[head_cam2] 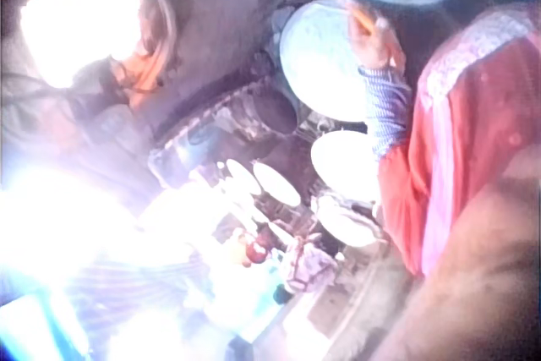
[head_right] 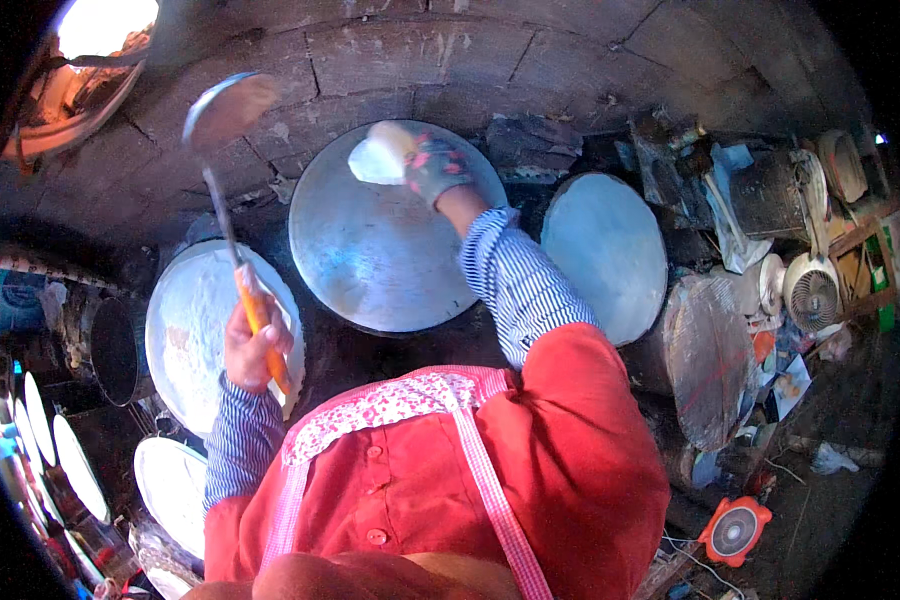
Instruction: The person pours batter from a ladle onto multiple heated circular plates, spreads the batter into thin layers using a scraper, and peels the cooked wraps off the plates by hand to stack them.
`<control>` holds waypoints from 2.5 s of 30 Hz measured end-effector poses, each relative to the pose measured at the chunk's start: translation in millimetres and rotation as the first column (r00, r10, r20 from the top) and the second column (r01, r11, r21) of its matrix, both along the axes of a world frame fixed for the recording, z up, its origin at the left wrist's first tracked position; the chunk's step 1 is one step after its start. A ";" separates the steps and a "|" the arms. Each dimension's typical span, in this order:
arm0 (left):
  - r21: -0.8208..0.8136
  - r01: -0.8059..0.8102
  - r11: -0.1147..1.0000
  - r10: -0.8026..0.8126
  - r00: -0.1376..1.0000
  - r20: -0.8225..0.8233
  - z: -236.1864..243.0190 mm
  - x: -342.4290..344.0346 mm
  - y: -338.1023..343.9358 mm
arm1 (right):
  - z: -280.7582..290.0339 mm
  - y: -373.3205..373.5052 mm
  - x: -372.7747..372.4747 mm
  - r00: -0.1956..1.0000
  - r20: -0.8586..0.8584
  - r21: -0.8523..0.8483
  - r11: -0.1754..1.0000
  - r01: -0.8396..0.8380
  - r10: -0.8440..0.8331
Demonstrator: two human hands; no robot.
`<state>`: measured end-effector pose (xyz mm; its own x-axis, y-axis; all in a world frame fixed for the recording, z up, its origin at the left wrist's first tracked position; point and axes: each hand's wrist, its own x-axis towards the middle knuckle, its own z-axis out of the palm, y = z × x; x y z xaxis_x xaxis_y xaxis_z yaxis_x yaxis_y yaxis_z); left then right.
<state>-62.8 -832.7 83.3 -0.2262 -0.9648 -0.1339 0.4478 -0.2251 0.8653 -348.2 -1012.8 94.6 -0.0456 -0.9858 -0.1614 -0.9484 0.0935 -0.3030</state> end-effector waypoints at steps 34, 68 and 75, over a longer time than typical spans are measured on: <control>0.066 -0.566 0.822 0.567 0.824 0.010 6.6 46.1 119.4 | -36.0 -41.1 66.4 0.905 -0.213 -0.098 0.914 -0.395 0.368; 0.054 -0.784 0.618 0.784 0.620 0.027 24.9 -97.5 194.4 | -29.1 33.9 56.6 0.085 -0.042 -0.147 0.078 -0.986 0.995; 0.076 -0.798 0.598 0.800 0.600 -0.003 18.3 -110.6 201.7 | -16.0 32.7 -30.3 -0.218 -0.084 -0.013 -0.220 -0.976 0.972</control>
